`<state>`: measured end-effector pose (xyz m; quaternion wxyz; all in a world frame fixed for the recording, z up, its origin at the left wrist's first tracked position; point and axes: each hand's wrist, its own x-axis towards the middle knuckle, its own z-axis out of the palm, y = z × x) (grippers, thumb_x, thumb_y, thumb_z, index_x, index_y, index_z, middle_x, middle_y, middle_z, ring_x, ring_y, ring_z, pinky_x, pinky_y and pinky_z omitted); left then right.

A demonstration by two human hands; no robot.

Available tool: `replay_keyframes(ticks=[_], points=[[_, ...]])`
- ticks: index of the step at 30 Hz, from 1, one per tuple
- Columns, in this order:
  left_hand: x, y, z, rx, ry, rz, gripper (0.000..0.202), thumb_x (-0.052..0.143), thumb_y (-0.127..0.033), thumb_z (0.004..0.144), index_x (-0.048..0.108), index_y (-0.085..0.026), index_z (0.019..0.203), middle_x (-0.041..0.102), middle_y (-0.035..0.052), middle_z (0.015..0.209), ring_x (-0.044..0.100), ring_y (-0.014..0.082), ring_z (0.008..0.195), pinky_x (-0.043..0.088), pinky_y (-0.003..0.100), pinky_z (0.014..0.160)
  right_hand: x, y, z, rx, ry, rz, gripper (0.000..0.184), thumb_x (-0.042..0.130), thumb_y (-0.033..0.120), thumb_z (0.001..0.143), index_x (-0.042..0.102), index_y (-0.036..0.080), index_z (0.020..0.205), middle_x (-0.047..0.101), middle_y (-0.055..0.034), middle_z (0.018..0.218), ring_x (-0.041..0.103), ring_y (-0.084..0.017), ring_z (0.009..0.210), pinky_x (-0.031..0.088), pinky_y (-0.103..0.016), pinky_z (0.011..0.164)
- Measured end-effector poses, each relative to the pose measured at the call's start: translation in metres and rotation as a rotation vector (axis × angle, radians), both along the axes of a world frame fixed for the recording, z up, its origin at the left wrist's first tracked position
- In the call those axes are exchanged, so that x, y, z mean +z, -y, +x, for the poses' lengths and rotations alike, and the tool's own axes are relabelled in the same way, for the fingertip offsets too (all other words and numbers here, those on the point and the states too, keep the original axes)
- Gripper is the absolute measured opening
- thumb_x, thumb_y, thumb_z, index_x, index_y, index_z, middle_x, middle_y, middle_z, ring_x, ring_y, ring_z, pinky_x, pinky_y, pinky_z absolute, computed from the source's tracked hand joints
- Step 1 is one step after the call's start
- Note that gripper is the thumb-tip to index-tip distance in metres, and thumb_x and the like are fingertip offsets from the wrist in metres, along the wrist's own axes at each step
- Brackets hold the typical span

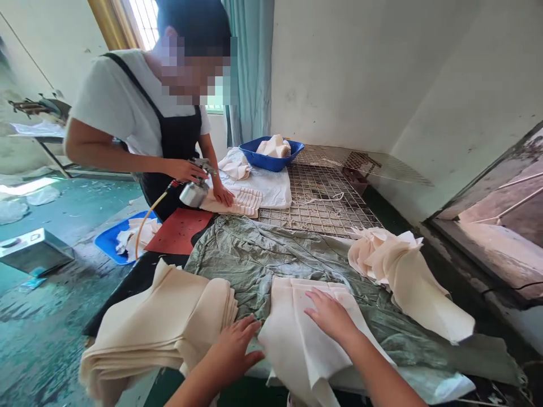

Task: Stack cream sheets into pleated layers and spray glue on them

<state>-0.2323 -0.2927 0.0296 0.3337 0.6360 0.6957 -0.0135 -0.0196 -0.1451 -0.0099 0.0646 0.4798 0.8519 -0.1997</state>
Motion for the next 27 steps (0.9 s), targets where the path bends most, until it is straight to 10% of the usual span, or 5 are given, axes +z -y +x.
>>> replay_keyframes(ticks=[6, 14, 27], points=[[-0.017, 0.044, -0.023, 0.131, 0.115, -0.010, 0.050, 0.051, -0.026, 0.076, 0.048, -0.024, 0.126, 0.062, 0.0071, 0.120, 0.058, 0.0236, 0.108, 0.042, 0.036, 0.094, -0.021, -0.013, -0.084, 0.097, -0.062, -0.026, 0.030, 0.056, 0.012, 0.075, 0.065, 0.020, 0.102, 0.063, -0.0071, 0.112, 0.053, -0.021, 0.109, 0.036, -0.029, 0.090], [-0.076, 0.018, 0.019, 0.425, 0.497, 0.028, 0.038, 0.050, -0.017, 0.072, 0.063, -0.018, 0.108, 0.067, 0.0043, 0.103, 0.061, 0.0152, 0.083, 0.044, 0.025, 0.080, -0.049, -0.019, -0.090, -0.056, -0.088, -0.002, 0.018, 0.050, 0.009, 0.076, 0.063, 0.017, 0.087, 0.064, -0.0061, 0.097, 0.058, -0.016, 0.087, 0.036, -0.023, 0.072], [-0.078, 0.008, 0.041, 0.437, 0.351, -0.051, 0.028, 0.043, -0.013, 0.073, 0.070, -0.017, 0.078, 0.070, 0.0006, 0.070, 0.062, 0.0133, 0.066, 0.043, 0.020, 0.059, -0.048, -0.022, -0.093, -0.097, -0.140, -0.008, 0.010, 0.053, 0.014, 0.079, 0.061, 0.019, 0.083, 0.064, -0.0044, 0.092, 0.058, -0.017, 0.082, 0.035, -0.024, 0.065]])
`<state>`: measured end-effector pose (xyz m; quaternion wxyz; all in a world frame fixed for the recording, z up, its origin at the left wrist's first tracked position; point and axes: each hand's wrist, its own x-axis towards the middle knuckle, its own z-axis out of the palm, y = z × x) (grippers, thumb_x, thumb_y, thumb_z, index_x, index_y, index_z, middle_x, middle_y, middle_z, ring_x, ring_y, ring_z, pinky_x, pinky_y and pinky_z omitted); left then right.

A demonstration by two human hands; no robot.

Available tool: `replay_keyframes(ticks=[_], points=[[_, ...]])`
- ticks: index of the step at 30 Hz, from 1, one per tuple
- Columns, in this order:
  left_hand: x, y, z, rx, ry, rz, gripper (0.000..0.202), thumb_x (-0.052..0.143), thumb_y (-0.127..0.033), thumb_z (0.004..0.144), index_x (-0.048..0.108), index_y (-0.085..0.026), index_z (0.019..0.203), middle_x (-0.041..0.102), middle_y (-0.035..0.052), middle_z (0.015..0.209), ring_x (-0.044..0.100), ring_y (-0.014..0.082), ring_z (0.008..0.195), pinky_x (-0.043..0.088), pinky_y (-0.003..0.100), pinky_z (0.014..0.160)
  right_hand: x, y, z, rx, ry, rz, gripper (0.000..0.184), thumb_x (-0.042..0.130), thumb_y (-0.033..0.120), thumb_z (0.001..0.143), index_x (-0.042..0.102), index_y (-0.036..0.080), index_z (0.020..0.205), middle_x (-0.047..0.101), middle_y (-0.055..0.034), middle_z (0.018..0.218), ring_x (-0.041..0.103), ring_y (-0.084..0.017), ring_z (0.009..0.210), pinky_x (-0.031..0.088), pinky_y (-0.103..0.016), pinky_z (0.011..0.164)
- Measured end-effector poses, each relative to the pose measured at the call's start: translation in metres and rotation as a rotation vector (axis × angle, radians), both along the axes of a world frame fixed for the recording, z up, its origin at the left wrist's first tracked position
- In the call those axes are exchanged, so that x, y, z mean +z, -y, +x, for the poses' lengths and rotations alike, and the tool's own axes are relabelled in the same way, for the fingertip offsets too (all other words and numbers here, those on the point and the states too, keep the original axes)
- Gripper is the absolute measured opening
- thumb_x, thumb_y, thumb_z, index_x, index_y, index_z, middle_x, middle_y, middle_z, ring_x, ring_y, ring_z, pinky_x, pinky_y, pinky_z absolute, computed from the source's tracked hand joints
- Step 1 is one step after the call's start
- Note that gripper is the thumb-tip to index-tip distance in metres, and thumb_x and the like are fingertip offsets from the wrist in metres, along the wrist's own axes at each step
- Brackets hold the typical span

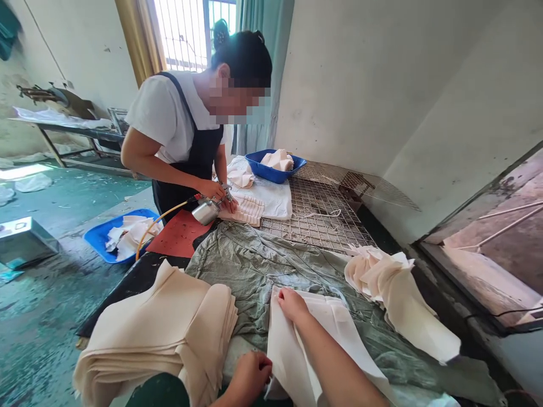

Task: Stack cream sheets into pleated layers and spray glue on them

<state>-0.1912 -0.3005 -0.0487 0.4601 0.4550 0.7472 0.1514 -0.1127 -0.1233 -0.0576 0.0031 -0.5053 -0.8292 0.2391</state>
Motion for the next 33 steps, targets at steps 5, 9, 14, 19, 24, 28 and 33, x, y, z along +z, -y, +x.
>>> replay_keyframes(ticks=[5, 9, 14, 19, 24, 28, 33], points=[[0.021, -0.012, -0.003, -0.055, -0.212, 0.131, 0.028, 0.038, -0.018, 0.081, 0.065, -0.017, 0.082, 0.067, 0.0067, 0.091, 0.060, 0.0192, 0.087, 0.044, 0.029, 0.079, -0.004, 0.015, -0.001, -0.030, -0.023, 0.106, 0.018, 0.053, 0.017, 0.082, 0.058, 0.019, 0.099, 0.058, -0.0086, 0.109, 0.057, -0.020, 0.096, 0.041, -0.027, 0.075], [0.034, -0.048, 0.001, -0.258, -0.321, 0.335, 0.031, 0.028, -0.017, 0.086, 0.057, -0.017, 0.095, 0.061, 0.0082, 0.106, 0.054, 0.0164, 0.102, 0.039, 0.027, 0.091, -0.013, 0.014, -0.004, -0.080, -0.052, 0.148, 0.016, 0.048, 0.016, 0.085, 0.060, 0.020, 0.095, 0.061, -0.0080, 0.104, 0.058, -0.021, 0.097, 0.044, -0.028, 0.079], [0.020, -0.094, 0.011, -0.411, -0.380, 0.184, 0.031, 0.031, -0.019, 0.087, 0.056, -0.014, 0.104, 0.062, 0.0107, 0.105, 0.059, 0.0183, 0.098, 0.043, 0.030, 0.087, -0.016, 0.000, 0.017, -0.173, -0.126, 0.194, 0.029, 0.036, 0.008, 0.085, 0.060, 0.021, 0.096, 0.064, -0.0041, 0.098, 0.059, -0.016, 0.093, 0.045, -0.024, 0.080], [0.012, -0.111, 0.026, -0.464, -0.497, 0.143, 0.052, 0.042, -0.038, 0.086, 0.042, -0.016, 0.133, 0.056, 0.0202, 0.118, 0.058, 0.0327, 0.103, 0.047, 0.045, 0.080, -0.014, -0.010, 0.085, -0.262, -0.143, 0.261, 0.037, 0.036, 0.005, 0.080, 0.062, 0.019, 0.101, 0.062, -0.0079, 0.110, 0.053, -0.021, 0.107, 0.038, -0.032, 0.094], [0.018, -0.119, 0.040, -0.506, -0.622, 0.096, 0.060, 0.058, -0.038, 0.076, 0.046, -0.019, 0.132, 0.058, 0.0222, 0.116, 0.057, 0.0386, 0.099, 0.045, 0.051, 0.080, -0.010, -0.037, 0.148, -0.317, 0.009, 0.197, 0.051, 0.037, 0.007, 0.077, 0.050, 0.017, 0.126, 0.050, -0.0093, 0.133, 0.039, -0.023, 0.126, 0.027, -0.038, 0.103], [0.012, -0.122, 0.039, -0.537, -0.660, 0.142, 0.063, 0.061, -0.034, 0.071, 0.047, -0.021, 0.131, 0.053, 0.0196, 0.127, 0.050, 0.0395, 0.113, 0.041, 0.053, 0.090, -0.006, -0.069, 0.173, -0.282, 0.059, 0.025, 0.036, 0.046, 0.017, 0.076, 0.062, 0.018, 0.108, 0.063, -0.0119, 0.112, 0.054, -0.027, 0.106, 0.038, -0.036, 0.088], [0.015, -0.126, 0.037, -0.580, -0.603, 0.079, 0.065, 0.055, -0.030, 0.073, 0.039, -0.022, 0.136, 0.029, 0.0137, 0.147, 0.024, 0.0335, 0.135, 0.026, 0.051, 0.107, -0.018, -0.085, 0.185, -0.324, -0.039, -0.112, 0.022, 0.051, 0.019, 0.074, 0.063, 0.019, 0.092, 0.068, -0.0036, 0.085, 0.061, -0.017, 0.077, 0.040, -0.022, 0.063]])
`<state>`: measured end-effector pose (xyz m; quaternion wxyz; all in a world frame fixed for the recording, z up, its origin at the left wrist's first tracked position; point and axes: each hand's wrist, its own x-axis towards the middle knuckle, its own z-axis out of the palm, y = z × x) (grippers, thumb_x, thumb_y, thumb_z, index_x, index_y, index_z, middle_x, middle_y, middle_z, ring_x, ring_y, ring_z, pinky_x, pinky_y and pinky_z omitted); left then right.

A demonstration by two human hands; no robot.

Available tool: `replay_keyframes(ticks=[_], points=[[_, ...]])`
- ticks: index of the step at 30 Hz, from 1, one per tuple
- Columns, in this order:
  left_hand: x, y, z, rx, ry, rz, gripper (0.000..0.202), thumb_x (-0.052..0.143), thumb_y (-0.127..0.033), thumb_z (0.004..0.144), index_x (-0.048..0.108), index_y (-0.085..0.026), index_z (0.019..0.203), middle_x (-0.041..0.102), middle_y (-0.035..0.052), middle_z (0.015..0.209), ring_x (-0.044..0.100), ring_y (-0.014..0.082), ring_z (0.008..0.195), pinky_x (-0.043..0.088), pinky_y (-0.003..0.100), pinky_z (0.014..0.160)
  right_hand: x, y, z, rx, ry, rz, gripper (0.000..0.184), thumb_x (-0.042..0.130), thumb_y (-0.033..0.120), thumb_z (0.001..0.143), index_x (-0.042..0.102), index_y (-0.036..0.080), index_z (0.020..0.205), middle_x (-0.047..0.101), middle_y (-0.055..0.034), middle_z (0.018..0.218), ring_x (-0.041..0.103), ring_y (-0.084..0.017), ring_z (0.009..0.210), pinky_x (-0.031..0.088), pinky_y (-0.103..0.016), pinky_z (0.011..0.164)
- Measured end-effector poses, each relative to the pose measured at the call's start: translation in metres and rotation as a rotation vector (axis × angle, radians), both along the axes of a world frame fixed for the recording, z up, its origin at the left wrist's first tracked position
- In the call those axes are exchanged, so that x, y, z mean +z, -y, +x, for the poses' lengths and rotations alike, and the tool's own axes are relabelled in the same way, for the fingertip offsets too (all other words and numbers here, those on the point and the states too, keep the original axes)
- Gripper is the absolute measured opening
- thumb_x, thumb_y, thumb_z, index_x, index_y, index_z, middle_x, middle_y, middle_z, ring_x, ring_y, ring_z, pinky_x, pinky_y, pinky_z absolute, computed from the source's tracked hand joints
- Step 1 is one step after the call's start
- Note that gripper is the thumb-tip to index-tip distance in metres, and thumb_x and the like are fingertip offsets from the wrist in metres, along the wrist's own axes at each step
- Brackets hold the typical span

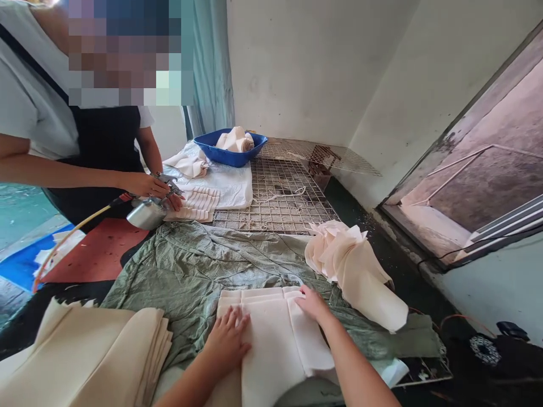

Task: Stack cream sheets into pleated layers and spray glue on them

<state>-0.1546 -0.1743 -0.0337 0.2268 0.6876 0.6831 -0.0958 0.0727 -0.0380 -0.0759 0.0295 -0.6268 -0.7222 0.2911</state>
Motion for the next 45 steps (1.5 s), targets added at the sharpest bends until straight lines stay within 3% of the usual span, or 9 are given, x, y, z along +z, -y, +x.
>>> replay_keyframes(ticks=[6, 17, 25, 29, 32, 35, 38, 41, 45], points=[[0.011, -0.006, 0.004, 0.001, 0.030, -0.121, 0.067, 0.049, -0.025, 0.074, 0.032, -0.026, 0.139, 0.020, 0.0115, 0.150, 0.013, 0.0350, 0.136, 0.020, 0.052, 0.109, -0.015, 0.008, 0.005, -0.111, -0.072, 0.023, 0.014, 0.054, 0.021, 0.074, 0.058, 0.019, 0.087, 0.068, -0.0049, 0.081, 0.062, -0.020, 0.074, 0.041, -0.024, 0.060], [0.000, -0.008, 0.003, -0.001, -0.004, -0.118, 0.070, 0.047, -0.024, 0.071, 0.032, -0.027, 0.139, 0.019, 0.0093, 0.151, 0.013, 0.0346, 0.137, 0.020, 0.054, 0.108, -0.020, 0.027, 0.002, -0.208, -0.149, 0.168, 0.022, 0.042, 0.016, 0.082, 0.052, 0.023, 0.100, 0.064, -0.0065, 0.104, 0.062, -0.021, 0.091, 0.046, -0.029, 0.071], [0.004, -0.010, 0.004, 0.006, -0.009, -0.128, 0.068, 0.047, -0.026, 0.072, 0.031, -0.028, 0.139, 0.018, 0.0083, 0.151, 0.011, 0.0332, 0.137, 0.020, 0.052, 0.109, -0.004, 0.035, -0.005, -0.064, 0.222, 0.318, 0.018, 0.047, 0.020, 0.086, 0.064, 0.020, 0.093, 0.059, -0.0107, 0.101, 0.057, -0.025, 0.091, 0.045, -0.033, 0.076], [0.008, -0.010, 0.006, 0.014, -0.005, -0.162, 0.070, 0.049, -0.024, 0.071, 0.030, -0.027, 0.139, 0.016, 0.0097, 0.151, 0.010, 0.0328, 0.137, 0.019, 0.051, 0.110, -0.002, 0.043, -0.006, 0.132, 0.208, 0.321, 0.031, 0.037, 0.014, 0.089, 0.065, 0.021, 0.099, 0.063, -0.0091, 0.105, 0.057, -0.024, 0.098, 0.043, -0.034, 0.087], [0.011, -0.009, 0.008, 0.021, 0.002, -0.164, 0.070, 0.049, -0.024, 0.071, 0.031, -0.028, 0.139, 0.016, 0.0101, 0.151, 0.010, 0.0326, 0.137, 0.018, 0.051, 0.109, -0.011, 0.058, -0.006, 0.234, 0.163, 0.289, 0.038, 0.035, 0.015, 0.089, 0.055, 0.017, 0.121, 0.056, -0.0106, 0.126, 0.050, -0.023, 0.115, 0.038, -0.035, 0.096], [0.012, -0.008, 0.008, 0.030, 0.009, -0.169, 0.070, 0.050, -0.026, 0.072, 0.030, -0.028, 0.139, 0.015, 0.0106, 0.151, 0.008, 0.0318, 0.137, 0.017, 0.050, 0.110, -0.029, 0.077, -0.005, 0.253, 0.182, 0.332, 0.061, 0.048, 0.043, 0.084, 0.041, 0.008, 0.134, 0.037, -0.0182, 0.142, 0.033, -0.031, 0.131, 0.029, -0.044, 0.105], [0.010, -0.005, 0.007, 0.037, 0.023, -0.192, 0.079, 0.059, -0.040, 0.069, 0.026, -0.028, 0.140, 0.010, 0.0115, 0.151, 0.003, 0.0320, 0.137, 0.013, 0.050, 0.111, -0.051, 0.090, -0.004, 0.214, 0.197, 0.426, 0.087, 0.046, 0.067, 0.076, 0.038, 0.005, 0.135, 0.031, -0.0224, 0.143, 0.025, -0.037, 0.133, 0.025, -0.049, 0.106], [0.005, -0.002, 0.007, 0.042, 0.023, -0.184, 0.092, 0.065, -0.049, 0.062, 0.022, -0.028, 0.141, 0.005, 0.0112, 0.152, -0.002, 0.0312, 0.137, 0.008, 0.049, 0.112, -0.070, 0.093, -0.004, 0.189, 0.198, 0.539, 0.088, 0.038, 0.072, 0.076, 0.039, 0.006, 0.135, 0.032, -0.0226, 0.143, 0.025, -0.036, 0.133, 0.025, -0.049, 0.106], [0.001, 0.002, 0.009, 0.060, 0.014, -0.137, 0.090, 0.065, -0.044, 0.063, 0.022, -0.029, 0.141, 0.005, 0.0096, 0.152, -0.003, 0.0295, 0.138, 0.006, 0.048, 0.112, -0.080, 0.090, -0.002, 0.197, 0.208, 0.602, 0.088, 0.034, 0.072, 0.078, 0.035, 0.008, 0.138, 0.030, -0.0213, 0.144, 0.023, -0.035, 0.134, 0.023, -0.049, 0.106]])
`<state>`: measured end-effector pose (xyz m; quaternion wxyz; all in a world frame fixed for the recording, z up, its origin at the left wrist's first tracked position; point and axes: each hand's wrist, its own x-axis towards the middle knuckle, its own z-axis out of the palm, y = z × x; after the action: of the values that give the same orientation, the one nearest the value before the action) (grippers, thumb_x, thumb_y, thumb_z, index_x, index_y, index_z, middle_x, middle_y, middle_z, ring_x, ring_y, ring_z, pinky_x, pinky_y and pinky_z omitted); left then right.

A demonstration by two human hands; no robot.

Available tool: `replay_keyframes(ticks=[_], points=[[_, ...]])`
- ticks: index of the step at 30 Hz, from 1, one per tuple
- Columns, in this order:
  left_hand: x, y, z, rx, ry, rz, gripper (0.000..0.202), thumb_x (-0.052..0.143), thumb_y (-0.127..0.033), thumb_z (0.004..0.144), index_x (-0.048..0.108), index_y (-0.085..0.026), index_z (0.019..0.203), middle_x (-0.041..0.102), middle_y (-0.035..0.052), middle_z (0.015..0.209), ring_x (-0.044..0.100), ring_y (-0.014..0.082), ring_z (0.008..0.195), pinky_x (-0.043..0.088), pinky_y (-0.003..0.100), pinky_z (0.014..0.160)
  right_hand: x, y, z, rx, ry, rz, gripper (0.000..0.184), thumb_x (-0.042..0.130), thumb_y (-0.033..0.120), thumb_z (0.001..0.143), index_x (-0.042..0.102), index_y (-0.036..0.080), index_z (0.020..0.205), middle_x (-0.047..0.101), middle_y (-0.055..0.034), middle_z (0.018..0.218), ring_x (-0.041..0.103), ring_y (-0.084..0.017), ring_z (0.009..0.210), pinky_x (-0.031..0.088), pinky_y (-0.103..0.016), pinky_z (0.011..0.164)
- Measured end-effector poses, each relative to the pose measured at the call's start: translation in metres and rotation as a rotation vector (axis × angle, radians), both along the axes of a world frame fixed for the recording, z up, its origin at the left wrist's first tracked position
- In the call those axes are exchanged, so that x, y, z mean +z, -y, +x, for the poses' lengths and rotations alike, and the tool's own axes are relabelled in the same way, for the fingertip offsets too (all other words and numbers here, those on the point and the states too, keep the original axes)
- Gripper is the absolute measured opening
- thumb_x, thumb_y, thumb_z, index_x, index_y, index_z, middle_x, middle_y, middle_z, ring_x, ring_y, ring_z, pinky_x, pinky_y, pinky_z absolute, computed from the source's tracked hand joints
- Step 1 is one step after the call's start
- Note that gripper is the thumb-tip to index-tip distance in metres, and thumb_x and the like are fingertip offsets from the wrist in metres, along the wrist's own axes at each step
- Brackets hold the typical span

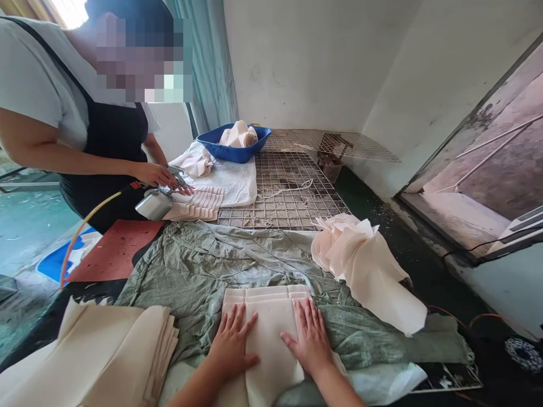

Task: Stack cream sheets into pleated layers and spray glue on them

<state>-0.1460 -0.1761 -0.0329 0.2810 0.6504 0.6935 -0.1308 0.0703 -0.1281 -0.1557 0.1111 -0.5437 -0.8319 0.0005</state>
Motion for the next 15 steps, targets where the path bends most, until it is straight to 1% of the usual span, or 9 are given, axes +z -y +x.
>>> replay_keyframes(ticks=[2, 4, 6, 8, 10, 12, 13, 15], points=[[0.002, -0.001, 0.001, 0.004, 0.016, 0.012, 0.088, 0.064, -0.045, 0.065, 0.024, -0.028, 0.141, 0.006, 0.0102, 0.152, -0.001, 0.0302, 0.138, 0.007, 0.048, 0.112, 0.004, -0.002, 0.001, 0.006, 0.021, -0.031, 0.088, 0.033, 0.072, 0.078, 0.033, 0.009, 0.139, 0.029, -0.0205, 0.145, 0.024, -0.035, 0.134, 0.022, -0.050, 0.107], [0.007, -0.002, -0.001, 0.008, 0.053, 0.012, 0.080, 0.059, -0.046, 0.071, 0.026, -0.025, 0.141, 0.008, 0.0117, 0.152, 0.001, 0.0308, 0.138, 0.009, 0.048, 0.112, 0.015, -0.004, 0.001, 0.015, 0.051, -0.096, 0.088, 0.032, 0.073, 0.078, 0.032, 0.010, 0.140, 0.029, -0.0199, 0.145, 0.024, -0.034, 0.134, 0.022, -0.051, 0.107], [0.016, 0.001, -0.007, 0.001, 0.113, 0.008, 0.069, 0.050, -0.044, 0.079, 0.030, -0.018, 0.140, 0.016, 0.0141, 0.150, 0.008, 0.0287, 0.138, 0.013, 0.045, 0.112, 0.030, -0.006, 0.001, 0.019, 0.083, -0.179, 0.088, 0.034, 0.072, 0.078, 0.031, 0.009, 0.140, 0.029, -0.0193, 0.145, 0.024, -0.033, 0.134, 0.022, -0.050, 0.107], [0.027, 0.011, -0.021, -0.010, 0.172, 0.005, 0.062, 0.044, -0.041, 0.084, 0.033, -0.014, 0.138, 0.026, 0.0149, 0.148, 0.020, 0.0239, 0.137, 0.020, 0.038, 0.112, 0.049, -0.007, 0.000, 0.011, 0.115, -0.259, 0.086, 0.038, 0.069, 0.079, 0.032, 0.009, 0.140, 0.029, -0.0188, 0.145, 0.023, -0.032, 0.135, 0.021, -0.049, 0.108], [0.041, 0.030, -0.046, -0.040, 0.188, 0.012, 0.058, 0.043, -0.039, 0.084, 0.036, -0.014, 0.137, 0.035, 0.0121, 0.144, 0.032, 0.0196, 0.133, 0.027, 0.032, 0.109, 0.069, -0.006, -0.004, -0.015, 0.132, -0.305, 0.079, 0.041, 0.062, 0.081, 0.033, 0.009, 0.139, 0.029, -0.0182, 0.145, 0.024, -0.030, 0.135, 0.021, -0.048, 0.109], [0.056, 0.055, -0.081, -0.062, 0.150, 0.031, 0.056, 0.045, -0.037, 0.082, 0.040, -0.018, 0.134, 0.043, 0.0086, 0.141, 0.041, 0.0190, 0.128, 0.033, 0.031, 0.105, 0.091, -0.004, -0.016, -0.038, 0.130, -0.315, 0.071, 0.042, 0.054, 0.084, 0.035, 0.008, 0.138, 0.030, -0.0182, 0.145, 0.025, -0.030, 0.135, 0.022, -0.047, 0.108], [0.064, 0.067, -0.101, -0.060, 0.115, 0.045, 0.055, 0.045, -0.036, 0.082, 0.041, -0.019, 0.133, 0.046, 0.0079, 0.138, 0.044, 0.0201, 0.125, 0.035, 0.033, 0.104, 0.103, -0.002, -0.027, -0.029, 0.119, -0.320, 0.066, 0.043, 0.049, 0.085, 0.037, 0.009, 0.137, 0.032, -0.0180, 0.144, 0.027, -0.029, 0.134, 0.023, -0.046, 0.108], [0.075, 0.090, -0.146, -0.020, 0.006, 0.075, 0.052, 0.044, -0.034, 0.081, 0.044, -0.019, 0.131, 0.052, 0.0091, 0.133, 0.050, 0.0231, 0.119, 0.039, 0.037, 0.100, 0.126, 0.006, -0.061, 0.060, 0.077, -0.354, 0.058, 0.044, 0.041, 0.085, 0.042, 0.010, 0.134, 0.038, -0.0166, 0.141, 0.033, -0.027, 0.131, 0.025, -0.042, 0.107]])
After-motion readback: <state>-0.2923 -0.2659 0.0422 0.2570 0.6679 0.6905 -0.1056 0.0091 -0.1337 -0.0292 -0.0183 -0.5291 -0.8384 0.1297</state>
